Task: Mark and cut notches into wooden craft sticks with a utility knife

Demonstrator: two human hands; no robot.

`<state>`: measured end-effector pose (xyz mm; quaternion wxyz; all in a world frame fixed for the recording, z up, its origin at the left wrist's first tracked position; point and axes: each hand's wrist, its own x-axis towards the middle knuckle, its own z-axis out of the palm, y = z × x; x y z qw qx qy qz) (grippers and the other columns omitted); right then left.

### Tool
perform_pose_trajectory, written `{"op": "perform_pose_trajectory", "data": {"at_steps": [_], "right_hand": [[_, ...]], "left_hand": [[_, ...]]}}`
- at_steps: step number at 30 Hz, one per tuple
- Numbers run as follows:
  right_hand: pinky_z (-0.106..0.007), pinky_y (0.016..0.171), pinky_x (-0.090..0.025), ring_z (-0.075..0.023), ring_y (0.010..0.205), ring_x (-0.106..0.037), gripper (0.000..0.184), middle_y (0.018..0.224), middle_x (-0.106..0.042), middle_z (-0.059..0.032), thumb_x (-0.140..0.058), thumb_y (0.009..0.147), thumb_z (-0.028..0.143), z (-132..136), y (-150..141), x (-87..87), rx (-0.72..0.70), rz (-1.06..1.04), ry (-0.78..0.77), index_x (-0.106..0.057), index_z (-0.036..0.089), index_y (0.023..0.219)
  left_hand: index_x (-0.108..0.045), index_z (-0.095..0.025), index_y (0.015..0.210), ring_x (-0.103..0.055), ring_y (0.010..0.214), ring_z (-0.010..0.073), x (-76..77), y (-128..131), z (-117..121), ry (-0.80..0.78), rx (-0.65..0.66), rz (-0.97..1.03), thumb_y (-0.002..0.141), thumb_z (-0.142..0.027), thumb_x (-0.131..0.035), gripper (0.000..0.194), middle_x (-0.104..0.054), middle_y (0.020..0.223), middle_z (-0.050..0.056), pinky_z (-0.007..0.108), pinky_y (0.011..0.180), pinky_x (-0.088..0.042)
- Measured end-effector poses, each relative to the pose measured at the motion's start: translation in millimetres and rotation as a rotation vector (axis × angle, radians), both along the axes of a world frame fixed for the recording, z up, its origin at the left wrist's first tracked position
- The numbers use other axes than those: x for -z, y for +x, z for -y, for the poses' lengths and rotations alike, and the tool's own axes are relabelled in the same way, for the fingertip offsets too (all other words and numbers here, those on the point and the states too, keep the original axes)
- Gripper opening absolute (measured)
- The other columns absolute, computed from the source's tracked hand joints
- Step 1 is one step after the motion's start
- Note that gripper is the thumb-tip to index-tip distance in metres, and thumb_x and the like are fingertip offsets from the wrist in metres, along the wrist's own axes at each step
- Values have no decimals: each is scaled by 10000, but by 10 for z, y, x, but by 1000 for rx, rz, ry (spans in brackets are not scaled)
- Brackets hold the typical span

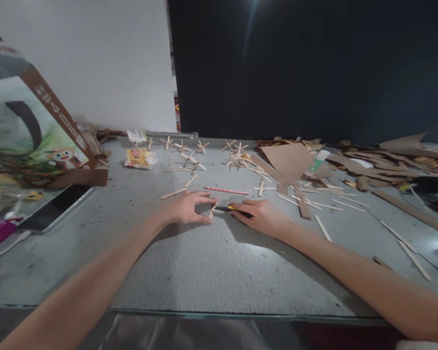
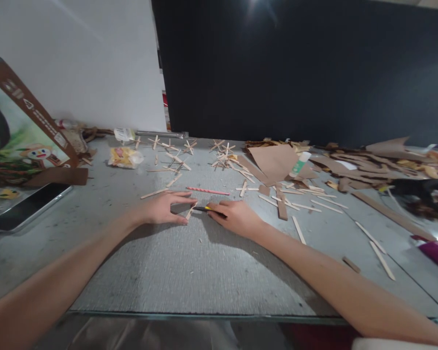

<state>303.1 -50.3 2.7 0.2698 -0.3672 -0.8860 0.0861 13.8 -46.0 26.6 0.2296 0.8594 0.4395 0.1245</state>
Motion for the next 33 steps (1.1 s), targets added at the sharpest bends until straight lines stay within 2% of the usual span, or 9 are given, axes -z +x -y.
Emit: {"op": "perform_pose_trajectory", "data": {"at_steps": [2,6,14,20,33], "right_hand": [[-293,634,-452,-185,681,-655,425,813,-740,-72,-444,1067,459,-23,26,7,-96,109,74,-776,220,1182],[-283,607,-418,-167,657,-650,444,802,-737,-66,-405,1100,435,-63,59,25,-158,176,178,-761,194,1212],[-270,626,-425,-164,685,-661,382,851,-753,-75,-452,1093,393,-73,53,36,-137,171,183,-756,191,1206],[-278,639,-448,-169,709,-677,361,879,-766,-77,-470,1091,385,-76,52,34,-157,149,181,-755,187,1191],[-274,634,-437,-169,713,-680,328,892,-761,-72,-481,1082,344,-57,54,4,-149,209,165,-738,190,1216]], "left_hand": [[-612,-357,1453,-382,1534,352,-26,2,10,-22,-4,-38,833,-577,-766,675,-401,1666,73,537,1251,-219],[-655,-344,1408,-339,1560,328,-70,32,32,-39,42,-54,854,-576,-742,608,-493,1609,48,518,1267,-187],[-630,-373,1424,-335,1565,293,-35,27,12,-24,60,-46,857,-521,-751,598,-471,1621,29,498,1265,-187],[-657,-320,1404,-374,1545,311,-39,30,19,-32,57,-31,855,-524,-753,593,-448,1637,61,509,1270,-185],[-674,-341,1384,-362,1549,329,-79,36,40,-51,44,-21,851,-538,-748,572,-441,1644,53,526,1275,-172]]}}
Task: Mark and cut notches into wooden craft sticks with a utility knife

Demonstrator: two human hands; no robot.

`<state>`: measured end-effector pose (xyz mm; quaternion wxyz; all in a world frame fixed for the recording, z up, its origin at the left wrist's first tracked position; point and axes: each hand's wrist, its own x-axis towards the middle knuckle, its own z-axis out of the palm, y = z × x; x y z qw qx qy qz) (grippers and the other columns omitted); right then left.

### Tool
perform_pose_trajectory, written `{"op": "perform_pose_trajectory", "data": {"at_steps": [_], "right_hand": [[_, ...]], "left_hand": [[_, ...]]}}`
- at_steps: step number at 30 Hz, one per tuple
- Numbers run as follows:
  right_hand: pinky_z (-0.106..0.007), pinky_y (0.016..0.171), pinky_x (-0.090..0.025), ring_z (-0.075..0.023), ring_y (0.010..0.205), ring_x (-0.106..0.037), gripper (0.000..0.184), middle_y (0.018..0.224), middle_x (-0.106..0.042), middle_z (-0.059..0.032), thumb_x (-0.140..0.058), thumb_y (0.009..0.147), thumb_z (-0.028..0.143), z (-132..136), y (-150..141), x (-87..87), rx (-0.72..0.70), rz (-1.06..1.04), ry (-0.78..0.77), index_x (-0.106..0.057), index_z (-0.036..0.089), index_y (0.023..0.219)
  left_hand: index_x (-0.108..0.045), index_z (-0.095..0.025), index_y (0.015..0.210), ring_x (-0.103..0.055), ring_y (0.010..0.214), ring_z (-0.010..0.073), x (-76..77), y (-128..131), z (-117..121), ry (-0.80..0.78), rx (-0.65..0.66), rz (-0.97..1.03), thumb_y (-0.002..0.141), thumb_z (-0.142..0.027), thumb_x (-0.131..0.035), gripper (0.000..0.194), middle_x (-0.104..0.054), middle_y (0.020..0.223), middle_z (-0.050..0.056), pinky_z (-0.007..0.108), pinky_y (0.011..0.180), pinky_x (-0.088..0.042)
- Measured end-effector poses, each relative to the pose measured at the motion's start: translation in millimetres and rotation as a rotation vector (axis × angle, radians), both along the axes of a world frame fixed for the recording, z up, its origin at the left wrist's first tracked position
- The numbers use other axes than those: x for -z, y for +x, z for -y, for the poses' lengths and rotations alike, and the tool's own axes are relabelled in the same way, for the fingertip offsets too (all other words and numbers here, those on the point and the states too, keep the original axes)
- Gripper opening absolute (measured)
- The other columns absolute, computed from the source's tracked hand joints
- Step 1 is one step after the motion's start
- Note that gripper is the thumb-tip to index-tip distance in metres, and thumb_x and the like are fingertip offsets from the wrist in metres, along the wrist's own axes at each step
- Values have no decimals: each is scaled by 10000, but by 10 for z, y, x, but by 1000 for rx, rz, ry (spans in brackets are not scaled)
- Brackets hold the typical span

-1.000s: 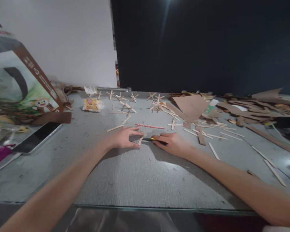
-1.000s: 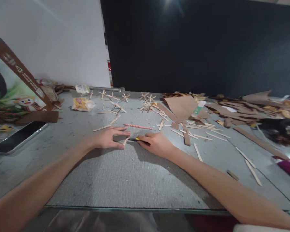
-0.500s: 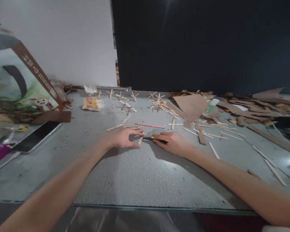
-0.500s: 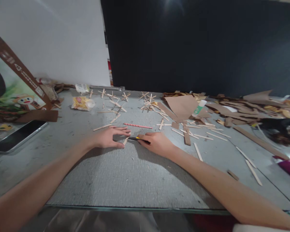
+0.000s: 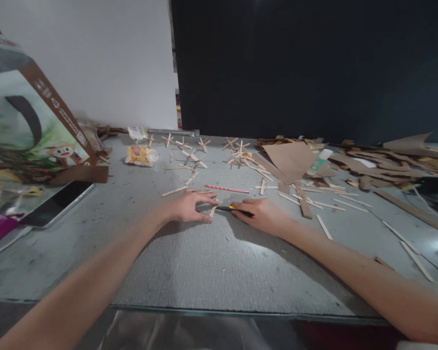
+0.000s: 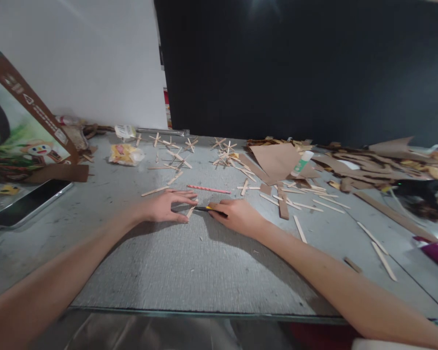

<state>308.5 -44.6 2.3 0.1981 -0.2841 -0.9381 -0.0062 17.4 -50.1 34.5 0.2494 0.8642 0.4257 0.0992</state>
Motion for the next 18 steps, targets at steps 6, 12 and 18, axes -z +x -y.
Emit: {"op": "perform_pose_trajectory", "data": {"at_steps": [6,12,18], "right_hand": [[-287,602,-366,-168,671,-644,360,845,-730,-67,-429,1104,349,18,-7,-63,4,144,50,-692,164,1266],[-304,553,-253,-149,568,-567,397,791,-707,-57,-381,1119,363,53,-23,-153,10,307,132,-673,135,1261],[-289,579,-325,-158,616,-617,413,804,-720,-65,-371,1118,363,23,7,-25,8,158,139,-681,155,1294]], "left_hand": [[-665,-326,1394,-379,1540,325,2,-1,-1,20,14,-23,863,-529,-741,573,-439,1645,61,517,1272,-181],[-672,-304,1389,-380,1539,330,9,10,-8,21,14,-24,857,-520,-751,580,-445,1640,76,517,1271,-185],[-677,-329,1381,-383,1538,325,0,8,-1,14,15,-3,852,-518,-752,567,-446,1639,56,519,1272,-189]]}}
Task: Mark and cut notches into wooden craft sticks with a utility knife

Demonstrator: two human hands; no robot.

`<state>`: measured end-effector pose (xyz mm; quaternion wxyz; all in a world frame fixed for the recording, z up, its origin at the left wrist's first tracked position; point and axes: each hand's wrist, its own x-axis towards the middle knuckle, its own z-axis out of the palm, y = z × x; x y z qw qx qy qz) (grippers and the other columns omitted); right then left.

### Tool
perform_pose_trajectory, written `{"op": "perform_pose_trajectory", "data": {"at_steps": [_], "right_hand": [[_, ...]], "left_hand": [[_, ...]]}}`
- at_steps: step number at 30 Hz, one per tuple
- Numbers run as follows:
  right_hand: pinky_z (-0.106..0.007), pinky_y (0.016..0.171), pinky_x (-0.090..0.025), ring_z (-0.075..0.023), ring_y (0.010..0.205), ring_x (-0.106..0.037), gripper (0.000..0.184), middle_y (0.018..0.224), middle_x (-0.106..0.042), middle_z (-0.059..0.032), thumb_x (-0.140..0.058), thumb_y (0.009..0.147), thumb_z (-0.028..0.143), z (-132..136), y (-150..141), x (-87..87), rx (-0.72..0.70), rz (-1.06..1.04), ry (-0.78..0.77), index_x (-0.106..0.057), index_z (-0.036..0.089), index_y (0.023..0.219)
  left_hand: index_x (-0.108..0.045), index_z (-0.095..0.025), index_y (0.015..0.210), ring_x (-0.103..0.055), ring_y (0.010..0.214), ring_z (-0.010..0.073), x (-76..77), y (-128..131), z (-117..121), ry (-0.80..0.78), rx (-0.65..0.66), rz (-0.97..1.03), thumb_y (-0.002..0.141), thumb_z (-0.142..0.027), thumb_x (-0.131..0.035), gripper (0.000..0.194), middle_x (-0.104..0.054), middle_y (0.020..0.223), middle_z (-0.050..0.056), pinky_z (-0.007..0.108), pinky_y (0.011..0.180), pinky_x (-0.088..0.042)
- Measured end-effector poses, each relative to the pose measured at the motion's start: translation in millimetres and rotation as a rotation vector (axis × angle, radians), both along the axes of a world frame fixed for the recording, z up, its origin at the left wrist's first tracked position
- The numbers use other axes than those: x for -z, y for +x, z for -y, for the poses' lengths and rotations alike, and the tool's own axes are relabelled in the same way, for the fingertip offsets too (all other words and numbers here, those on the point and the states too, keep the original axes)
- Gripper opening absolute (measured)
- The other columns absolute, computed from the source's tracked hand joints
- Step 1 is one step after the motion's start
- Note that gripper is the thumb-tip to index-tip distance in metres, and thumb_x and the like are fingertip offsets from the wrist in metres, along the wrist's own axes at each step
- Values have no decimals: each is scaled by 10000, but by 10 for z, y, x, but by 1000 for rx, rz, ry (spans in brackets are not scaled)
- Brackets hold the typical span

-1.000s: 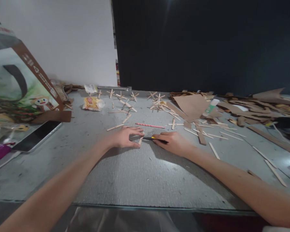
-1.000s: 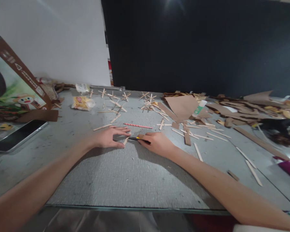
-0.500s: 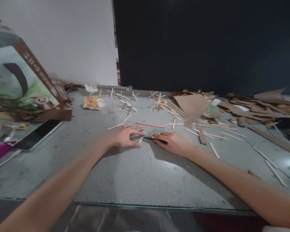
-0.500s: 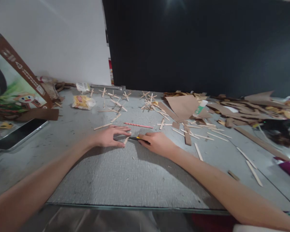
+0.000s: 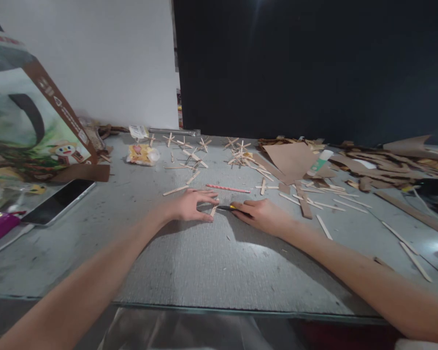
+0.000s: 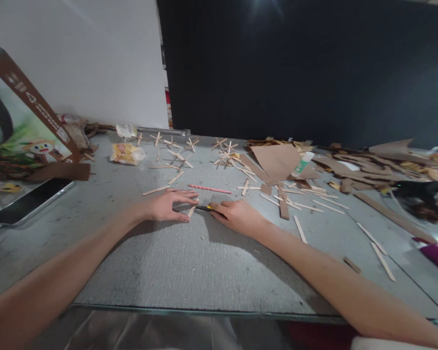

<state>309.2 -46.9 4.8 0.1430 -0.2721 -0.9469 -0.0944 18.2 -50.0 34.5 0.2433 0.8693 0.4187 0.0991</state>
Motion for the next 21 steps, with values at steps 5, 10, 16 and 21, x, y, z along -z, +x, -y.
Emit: {"op": "perform_pose_trajectory", "data": {"at_steps": [5,10,16,21], "right_hand": [[-282,596,-372,-162,634,-640,399,814,-727,-63,-396,1113,361,-17,9,68,-10,-59,-22,-684,165,1308],[-280,598,-383,-167,639,-644,411,817,-726,-64,-396,1113,380,-25,12,79,-17,-63,-15,-684,166,1314],[-276,607,-382,-162,650,-639,376,836,-728,-66,-420,1106,356,-11,2,40,-10,-57,-55,-683,171,1301],[-286,577,-328,-158,606,-608,385,794,-712,-60,-391,1114,361,9,-16,-71,-19,6,-57,-683,156,1257]], "left_hand": [[-681,-366,1371,-387,1538,310,21,-10,-14,-4,15,19,845,-514,-757,552,-457,1632,30,514,1272,-197],[-669,-328,1394,-361,1548,340,5,-4,-3,-16,-10,-8,853,-541,-748,586,-436,1646,50,538,1275,-173],[-665,-331,1395,-355,1552,328,-13,-4,5,-2,6,-21,867,-536,-742,572,-435,1647,57,529,1272,-181],[-675,-328,1383,-360,1551,315,2,-2,-2,6,14,-8,859,-518,-751,562,-445,1640,56,503,1274,-185]]}}
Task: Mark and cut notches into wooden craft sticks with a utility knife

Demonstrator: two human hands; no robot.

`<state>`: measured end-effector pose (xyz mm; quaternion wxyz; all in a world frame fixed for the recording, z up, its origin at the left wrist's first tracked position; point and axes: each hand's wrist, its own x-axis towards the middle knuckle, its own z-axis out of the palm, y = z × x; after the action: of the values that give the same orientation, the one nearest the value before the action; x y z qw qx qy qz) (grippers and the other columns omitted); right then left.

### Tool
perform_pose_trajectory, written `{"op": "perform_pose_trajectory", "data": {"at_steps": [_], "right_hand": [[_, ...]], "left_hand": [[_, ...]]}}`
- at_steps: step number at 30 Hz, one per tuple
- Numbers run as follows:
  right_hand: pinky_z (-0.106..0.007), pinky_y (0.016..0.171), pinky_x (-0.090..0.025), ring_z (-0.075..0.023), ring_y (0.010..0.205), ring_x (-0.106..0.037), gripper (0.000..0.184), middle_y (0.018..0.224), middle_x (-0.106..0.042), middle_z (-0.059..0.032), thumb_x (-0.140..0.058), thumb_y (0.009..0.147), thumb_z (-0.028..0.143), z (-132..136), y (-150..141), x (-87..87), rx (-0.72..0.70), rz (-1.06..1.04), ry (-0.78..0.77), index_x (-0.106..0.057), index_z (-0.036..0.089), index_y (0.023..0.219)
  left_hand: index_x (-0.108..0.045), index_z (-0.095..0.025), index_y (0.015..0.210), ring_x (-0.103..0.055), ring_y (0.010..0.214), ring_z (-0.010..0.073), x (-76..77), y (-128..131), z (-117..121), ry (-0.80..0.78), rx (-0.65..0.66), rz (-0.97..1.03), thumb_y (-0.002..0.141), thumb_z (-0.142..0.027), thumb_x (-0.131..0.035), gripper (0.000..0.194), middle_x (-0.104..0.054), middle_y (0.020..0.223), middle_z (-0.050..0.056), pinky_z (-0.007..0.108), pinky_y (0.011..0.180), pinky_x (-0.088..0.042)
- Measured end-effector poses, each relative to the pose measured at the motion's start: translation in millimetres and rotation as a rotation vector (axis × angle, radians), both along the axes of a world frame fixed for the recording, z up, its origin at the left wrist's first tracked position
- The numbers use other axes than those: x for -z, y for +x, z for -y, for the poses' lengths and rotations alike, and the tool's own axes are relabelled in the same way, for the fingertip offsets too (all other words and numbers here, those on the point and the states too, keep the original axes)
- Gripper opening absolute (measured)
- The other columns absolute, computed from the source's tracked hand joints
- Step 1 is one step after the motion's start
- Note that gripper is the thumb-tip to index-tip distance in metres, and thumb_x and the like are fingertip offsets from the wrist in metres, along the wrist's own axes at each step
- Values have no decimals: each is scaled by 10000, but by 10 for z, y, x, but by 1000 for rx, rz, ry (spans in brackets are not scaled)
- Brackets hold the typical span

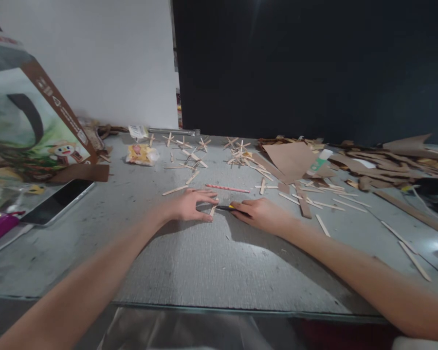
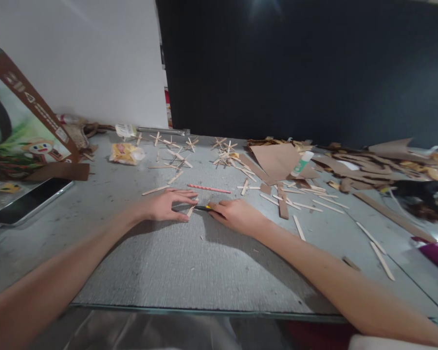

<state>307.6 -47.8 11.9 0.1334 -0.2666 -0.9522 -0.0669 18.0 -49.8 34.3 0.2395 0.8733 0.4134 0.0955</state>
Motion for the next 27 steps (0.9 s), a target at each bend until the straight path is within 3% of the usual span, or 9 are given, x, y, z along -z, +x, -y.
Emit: {"op": "perform_pose_trajectory", "data": {"at_steps": [8,15,22,27], "right_hand": [[-307,550,-222,-142,546,-552,331,726,-679,-39,-406,1111,335,26,-60,-123,6,125,45,-683,157,1142],[-313,552,-214,-151,570,-583,266,763,-713,-46,-464,1093,300,57,-109,-245,15,195,14,-667,147,1172],[-290,568,-295,-152,609,-610,344,795,-721,-48,-409,1112,340,14,-38,-18,24,52,-12,-679,169,1242],[-281,583,-353,-159,627,-623,375,801,-714,-55,-403,1108,361,6,-4,101,38,-51,-18,-696,175,1248]], "left_hand": [[-693,-318,1359,-371,1547,305,53,-1,-26,15,-8,16,847,-515,-753,551,-465,1627,57,503,1281,-175],[-684,-320,1371,-379,1542,314,21,1,-6,1,-15,12,841,-524,-754,572,-466,1626,51,512,1281,-174],[-646,-295,1419,-436,1510,294,13,-8,-12,15,-32,34,823,-535,-775,655,-483,1614,82,472,1259,-260],[-683,-261,1376,-337,1561,325,60,-19,-42,7,-24,30,820,-544,-776,631,-433,1642,106,524,1281,-178]]}}
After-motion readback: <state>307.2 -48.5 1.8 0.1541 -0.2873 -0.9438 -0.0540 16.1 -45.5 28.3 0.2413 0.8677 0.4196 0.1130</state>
